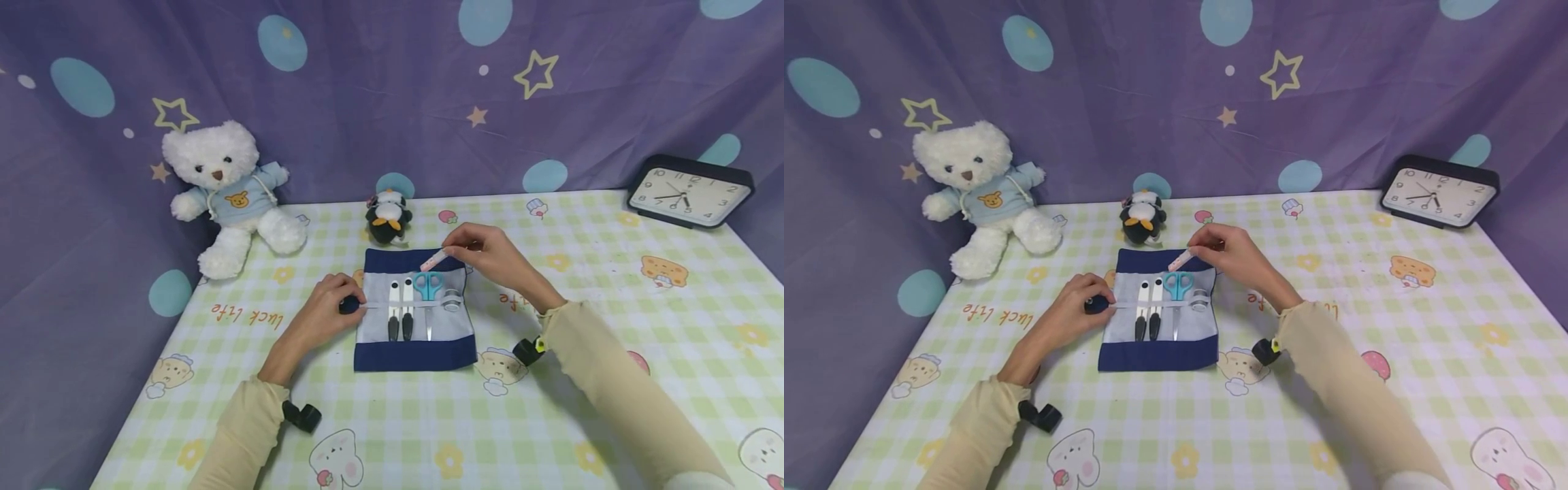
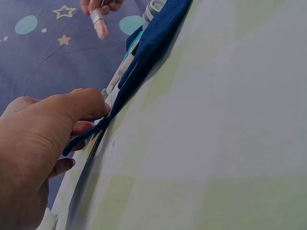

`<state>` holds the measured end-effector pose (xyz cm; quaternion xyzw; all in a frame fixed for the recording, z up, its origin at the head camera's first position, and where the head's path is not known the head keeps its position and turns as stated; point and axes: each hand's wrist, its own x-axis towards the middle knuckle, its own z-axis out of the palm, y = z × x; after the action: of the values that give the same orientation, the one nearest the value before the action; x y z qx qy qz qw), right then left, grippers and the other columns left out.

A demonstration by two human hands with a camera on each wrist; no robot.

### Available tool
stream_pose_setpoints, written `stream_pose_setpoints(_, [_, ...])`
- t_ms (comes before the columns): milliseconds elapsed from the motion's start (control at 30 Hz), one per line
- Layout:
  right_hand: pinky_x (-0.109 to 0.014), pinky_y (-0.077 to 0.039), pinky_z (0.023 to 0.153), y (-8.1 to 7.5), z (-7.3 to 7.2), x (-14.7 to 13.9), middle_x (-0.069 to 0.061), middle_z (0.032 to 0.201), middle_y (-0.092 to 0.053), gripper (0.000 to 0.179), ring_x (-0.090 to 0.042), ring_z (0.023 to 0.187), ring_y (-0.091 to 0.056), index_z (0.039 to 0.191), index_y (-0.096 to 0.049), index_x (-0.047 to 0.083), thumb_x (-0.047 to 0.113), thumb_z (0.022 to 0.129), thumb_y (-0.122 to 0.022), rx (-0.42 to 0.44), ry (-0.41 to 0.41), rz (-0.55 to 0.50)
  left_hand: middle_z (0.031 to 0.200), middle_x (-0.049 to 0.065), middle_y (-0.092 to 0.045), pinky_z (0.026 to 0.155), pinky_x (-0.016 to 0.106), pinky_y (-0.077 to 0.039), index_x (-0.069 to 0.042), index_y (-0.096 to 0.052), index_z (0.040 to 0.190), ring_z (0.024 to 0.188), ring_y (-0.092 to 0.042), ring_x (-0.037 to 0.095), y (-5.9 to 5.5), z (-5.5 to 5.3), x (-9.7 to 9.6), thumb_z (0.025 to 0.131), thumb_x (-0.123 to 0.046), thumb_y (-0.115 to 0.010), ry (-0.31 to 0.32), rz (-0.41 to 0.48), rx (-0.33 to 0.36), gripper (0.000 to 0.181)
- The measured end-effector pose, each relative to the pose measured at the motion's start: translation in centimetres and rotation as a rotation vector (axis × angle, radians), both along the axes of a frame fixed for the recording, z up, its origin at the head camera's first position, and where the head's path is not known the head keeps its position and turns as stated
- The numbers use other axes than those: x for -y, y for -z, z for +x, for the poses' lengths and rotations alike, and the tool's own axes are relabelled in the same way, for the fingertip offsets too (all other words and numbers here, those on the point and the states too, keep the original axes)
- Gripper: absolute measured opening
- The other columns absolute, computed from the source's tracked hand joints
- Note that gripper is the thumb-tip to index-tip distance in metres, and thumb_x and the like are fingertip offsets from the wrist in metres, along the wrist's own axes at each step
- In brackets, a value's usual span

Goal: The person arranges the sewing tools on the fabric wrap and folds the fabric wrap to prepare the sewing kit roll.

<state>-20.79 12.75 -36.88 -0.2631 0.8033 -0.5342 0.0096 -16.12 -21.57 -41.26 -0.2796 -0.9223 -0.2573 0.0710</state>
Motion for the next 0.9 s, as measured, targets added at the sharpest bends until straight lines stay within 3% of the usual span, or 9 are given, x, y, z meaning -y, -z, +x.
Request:
stream_pose_setpoints(100, [-0.034,-0.053,0.084,-0.4,-0.4,0.9,-0.009,0.105,-0.071,0.014,-0.031,0.098,-0.067,0.111,-0.073,0.002,0.010,0.102,-0.067,0.002,-0.023,0.009,0.105,0.006,-0.064,0.090,0.049,-0.042,-0.011,-0.074,0.093,0.097,-0.055,0.029,0.0,0.0,0.0,0.088,-0.013,-0.081,0.000,-0.002,-0.004,0.008])
stream_pose_setpoints(400, [-0.034,-0.051,0.079,-1.2,-1.3,3.8,-0.009,0.102,-0.068,0.012,-0.035,0.091,-0.065,0.110,-0.074,0.002,0.008,0.102,-0.067,-0.024,-0.083,-0.001,0.104,0.006,-0.065,0.089,0.047,-0.043,-0.011,-0.074,0.094,0.096,-0.054,0.028,-0.1,0.1,0.0,0.088,-0.015,-0.081,-0.020,0.005,0.022,0.009])
stream_pose_setpoints(600, [-0.035,-0.050,0.074,-0.6,-1.7,5.7,-0.009,0.101,-0.070,0.012,-0.042,0.086,-0.065,0.110,-0.073,0.000,0.005,0.102,-0.066,-0.039,-0.154,-0.021,0.103,0.005,-0.065,0.089,0.046,-0.044,-0.011,-0.074,0.095,0.095,-0.055,0.027,0.1,0.0,0.1,0.089,-0.015,-0.081,-0.018,0.003,0.021,0.010])
stream_pose_setpoints(900, [-0.033,-0.053,0.074,0.9,-1.4,7.9,-0.010,0.099,-0.070,0.013,-0.036,0.086,-0.067,0.111,-0.071,-0.002,0.006,0.103,-0.064,0.004,-0.176,0.024,0.102,0.005,-0.064,0.088,0.046,-0.044,-0.011,-0.074,0.095,0.095,-0.056,0.027,-0.1,0.2,0.0,0.089,-0.015,-0.081,-0.016,0.014,0.030,0.010])
